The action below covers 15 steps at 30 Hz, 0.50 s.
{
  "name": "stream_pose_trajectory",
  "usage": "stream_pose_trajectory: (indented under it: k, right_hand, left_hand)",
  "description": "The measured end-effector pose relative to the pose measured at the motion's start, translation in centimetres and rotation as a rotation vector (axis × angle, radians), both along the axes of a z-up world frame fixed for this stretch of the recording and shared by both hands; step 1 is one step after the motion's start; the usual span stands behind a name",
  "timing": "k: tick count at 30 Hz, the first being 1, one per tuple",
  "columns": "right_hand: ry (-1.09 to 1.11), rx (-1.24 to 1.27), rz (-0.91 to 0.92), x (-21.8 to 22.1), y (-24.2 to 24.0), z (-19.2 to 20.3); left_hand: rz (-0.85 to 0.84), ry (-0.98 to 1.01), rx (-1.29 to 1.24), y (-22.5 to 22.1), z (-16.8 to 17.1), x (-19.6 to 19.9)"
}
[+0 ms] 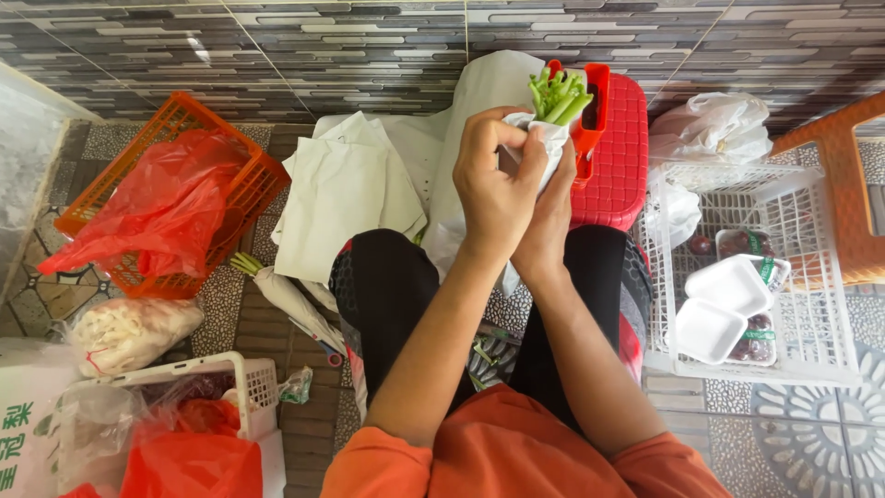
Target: Trimming the ends of radishes with a knife and wrapping them individually in white paper secured with adhesive tape.
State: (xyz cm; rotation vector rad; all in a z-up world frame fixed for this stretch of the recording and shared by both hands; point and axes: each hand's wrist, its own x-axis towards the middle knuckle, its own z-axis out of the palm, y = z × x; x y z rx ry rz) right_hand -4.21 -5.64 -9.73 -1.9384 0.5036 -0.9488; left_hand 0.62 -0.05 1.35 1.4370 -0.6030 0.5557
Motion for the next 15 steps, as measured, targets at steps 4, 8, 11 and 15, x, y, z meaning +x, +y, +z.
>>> stream_pose_trajectory:
  k: [4,8,11,15]
  right_hand:
    - [-0.027,-0.065,0.007,-0.1,0.6,0.7]
    - [0.035,-0.07,0.038,-0.3,0.9,1.1]
    - [0.067,-0.114,-0.008,0.0,0.8,0.6]
    - [-0.003,-0.095,-0.004,0.3,0.0,-0.1]
  left_hand:
    - [-0.16,0.202,-0.079,0.8,-0.7,-0.3]
    - [0.143,-0.005,0.095,0.9,-0.6,-0.1]
    - [0.156,-0.097,0.097,0.8,-1.4,0.4]
    - [0.079,-0.263,0.117,0.9,-2.6,0.5]
